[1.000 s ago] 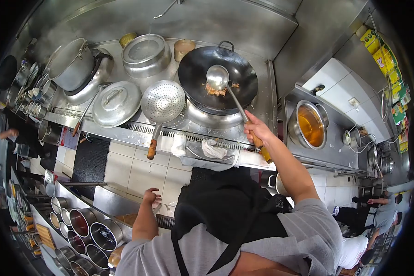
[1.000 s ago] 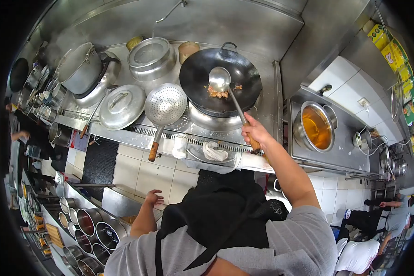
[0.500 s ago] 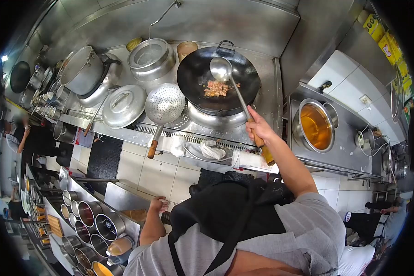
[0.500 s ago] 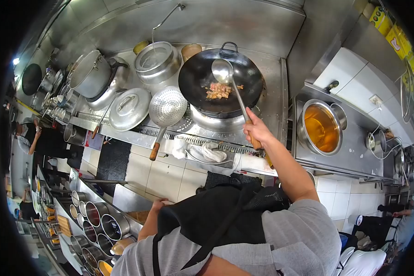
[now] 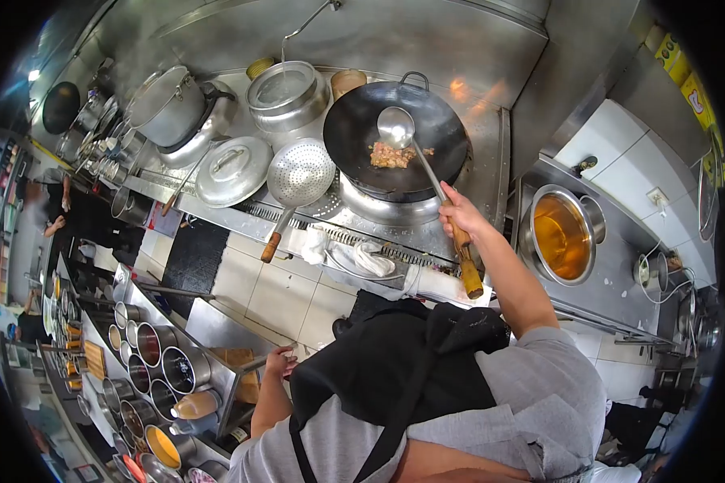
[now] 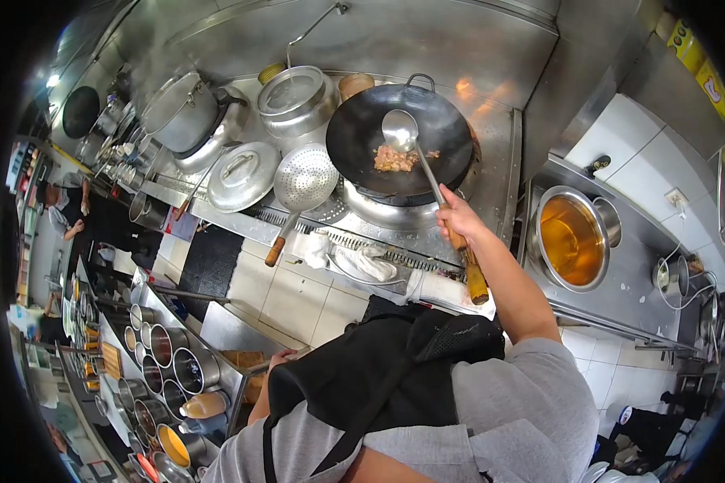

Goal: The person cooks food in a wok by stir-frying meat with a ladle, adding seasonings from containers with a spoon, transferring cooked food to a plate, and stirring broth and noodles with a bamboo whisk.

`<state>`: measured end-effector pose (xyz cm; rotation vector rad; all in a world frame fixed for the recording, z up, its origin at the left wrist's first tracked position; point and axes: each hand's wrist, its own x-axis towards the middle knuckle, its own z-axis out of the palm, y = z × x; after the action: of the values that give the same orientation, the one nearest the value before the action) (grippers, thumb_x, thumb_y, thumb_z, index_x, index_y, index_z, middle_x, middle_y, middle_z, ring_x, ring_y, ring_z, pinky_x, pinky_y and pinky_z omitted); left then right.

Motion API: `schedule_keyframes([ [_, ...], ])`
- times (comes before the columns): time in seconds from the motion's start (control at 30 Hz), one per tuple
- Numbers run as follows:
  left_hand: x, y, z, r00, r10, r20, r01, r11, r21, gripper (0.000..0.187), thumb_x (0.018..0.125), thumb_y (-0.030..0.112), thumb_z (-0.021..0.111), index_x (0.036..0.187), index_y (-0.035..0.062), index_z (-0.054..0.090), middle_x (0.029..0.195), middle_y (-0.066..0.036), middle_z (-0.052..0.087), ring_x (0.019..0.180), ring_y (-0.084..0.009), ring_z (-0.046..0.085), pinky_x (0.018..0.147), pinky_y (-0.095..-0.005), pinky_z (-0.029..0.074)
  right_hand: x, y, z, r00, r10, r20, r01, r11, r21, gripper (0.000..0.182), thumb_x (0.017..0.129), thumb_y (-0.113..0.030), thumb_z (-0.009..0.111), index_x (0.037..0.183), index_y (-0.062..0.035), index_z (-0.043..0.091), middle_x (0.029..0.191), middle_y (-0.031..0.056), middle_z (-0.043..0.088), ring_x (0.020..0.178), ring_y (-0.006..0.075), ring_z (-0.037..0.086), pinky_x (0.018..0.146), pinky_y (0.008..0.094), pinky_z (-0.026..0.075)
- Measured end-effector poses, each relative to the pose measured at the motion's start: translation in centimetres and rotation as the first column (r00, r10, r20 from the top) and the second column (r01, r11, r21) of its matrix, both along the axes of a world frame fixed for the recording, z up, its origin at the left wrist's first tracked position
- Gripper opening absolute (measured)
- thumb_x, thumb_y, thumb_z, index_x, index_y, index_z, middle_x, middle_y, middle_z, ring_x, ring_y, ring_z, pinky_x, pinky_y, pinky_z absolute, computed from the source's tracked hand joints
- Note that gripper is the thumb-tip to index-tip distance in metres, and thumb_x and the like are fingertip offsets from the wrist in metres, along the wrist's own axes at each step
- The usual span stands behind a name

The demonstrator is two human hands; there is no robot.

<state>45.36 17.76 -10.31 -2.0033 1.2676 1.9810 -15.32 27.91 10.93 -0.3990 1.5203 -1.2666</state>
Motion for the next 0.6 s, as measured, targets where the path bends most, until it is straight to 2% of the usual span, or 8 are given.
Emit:
schedule_keyframes([
  [0.13, -0.2, 0.4, 0.3, 1.0, -0.002, -0.025, 0.0, 0.996, -0.095, 0.045, 0.088, -0.007, 0.042, 0.122, 0.0166, 0.058, 0.099, -0.013, 0.069, 0.068, -0.0196, 0.069, 0.052, -0.0299, 0.047, 0.9, -0.2, 0.8, 0.985, 0.045, -0.165, -0.046, 0.999, 0.001, 0.079, 0.092, -0.004, 0.051, 0.154, -0.0341, 0.011, 0.067, 0.0023, 0.048, 0.047, 0.0114, 0.045, 0.042, 0.0273, 0.04],
  [0.2, 0.0, 1.0, 0.7, 1.0, -0.025, -0.013, 0.024, 0.997, -0.074, 0.042, 0.088, -0.008, 0.044, 0.121, 0.0132, 0.059, 0.1, -0.014, 0.069, 0.07, -0.02, 0.069, 0.055, -0.0303, 0.049, 0.9, 0.0, 1.0, 1.0, 0.027, 0.015, -0.027, 0.999, -0.044, 0.079, 0.092, -0.004, 0.05, 0.154, -0.0336, 0.012, 0.068, 0.0023, 0.048, 0.047, 0.0114, 0.045, 0.042, 0.0273, 0.04],
  [0.23, -0.1, 1.2, 1.3, 0.999, -0.053, -0.001, 0.053, 0.997, -0.056, 0.039, 0.087, -0.008, 0.046, 0.119, 0.0098, 0.06, 0.101, -0.014, 0.069, 0.073, -0.0204, 0.069, 0.057, -0.0307, 0.051, 0.6, 0.0, 0.6, 1.0, 0.027, 0.016, -0.027, 0.999, -0.042, 0.079, 0.092, -0.004, 0.05, 0.154, -0.0336, 0.012, 0.068, 0.0023, 0.048, 0.047, 0.0114, 0.045, 0.042, 0.0273, 0.04],
  [0.33, 1.9, 2.3, -2.7, 0.997, 0.015, -0.078, -0.024, 0.992, -0.121, 0.033, 0.086, -0.01, 0.05, 0.114, 0.0022, 0.062, 0.098, -0.016, 0.068, 0.079, -0.0212, 0.069, 0.061, -0.0292, 0.054, 0.2, -0.2, -0.1, 0.986, 0.012, 0.167, -0.008, 1.0, -0.023, 0.079, 0.092, -0.003, 0.049, 0.154, -0.0333, 0.011, 0.069, 0.0023, 0.047, 0.048, 0.0114, 0.045, 0.044, 0.0271, 0.04],
  [0.4, 4.1, 1.9, -7.1, 0.984, 0.128, -0.126, -0.137, 0.989, -0.06, 0.031, 0.085, -0.011, 0.052, 0.112, -0.0004, 0.062, 0.096, -0.016, 0.068, 0.08, -0.0213, 0.068, 0.062, -0.0284, 0.054, 1.7, -0.2, 1.4, 0.975, 0.118, -0.188, -0.108, 0.992, 0.061, 0.078, 0.092, -0.003, 0.048, 0.154, -0.0328, 0.011, 0.07, 0.003, 0.048, 0.049, 0.0116, 0.045, 0.045, 0.0272, 0.041],
  [0.43, 4.5, 1.7, -7.4, 0.957, 0.237, -0.166, -0.239, 0.971, 0.011, 0.029, 0.084, -0.012, 0.054, 0.11, -0.0029, 0.062, 0.093, -0.017, 0.068, 0.082, -0.0214, 0.067, 0.063, -0.0277, 0.054, 2.0, 0.1, 1.6, 0.976, 0.116, -0.184, -0.106, 0.992, 0.062, 0.078, 0.092, -0.003, 0.048, 0.154, -0.0328, 0.011, 0.07, 0.003, 0.048, 0.049, 0.0116, 0.045, 0.045, 0.0272, 0.041],
  [0.5, 4.8, 1.5, -7.2, 0.969, 0.217, -0.122, -0.22, 0.975, -0.012, 0.03, 0.084, -0.011, 0.054, 0.111, -0.0006, 0.063, 0.092, -0.015, 0.068, 0.077, -0.02, 0.066, 0.06, -0.0273, 0.053, 1.9, 0.8, 2.0, 0.998, 0.061, 0.026, -0.059, 0.997, -0.051, 0.078, 0.093, -0.004, 0.048, 0.154, -0.0323, 0.01, 0.07, 0.003, 0.048, 0.048, 0.0115, 0.045, 0.045, 0.0271, 0.041],
  [0.6, 3.9, 0.9, -2.9, 0.994, 0.106, 0.011, -0.106, 0.994, -0.005, 0.032, 0.085, -0.009, 0.053, 0.112, 0.0042, 0.063, 0.091, -0.013, 0.067, 0.068, -0.017, 0.064, 0.052, -0.0269, 0.05, 1.9, 0.6, 0.8, 0.992, 0.07, 0.107, -0.066, 0.997, -0.041, 0.079, 0.092, -0.003, 0.051, 0.155, -0.0322, 0.011, 0.07, 0.0039, 0.049, 0.049, 0.0115, 0.046, 0.044, 0.0277, 0.041],
])
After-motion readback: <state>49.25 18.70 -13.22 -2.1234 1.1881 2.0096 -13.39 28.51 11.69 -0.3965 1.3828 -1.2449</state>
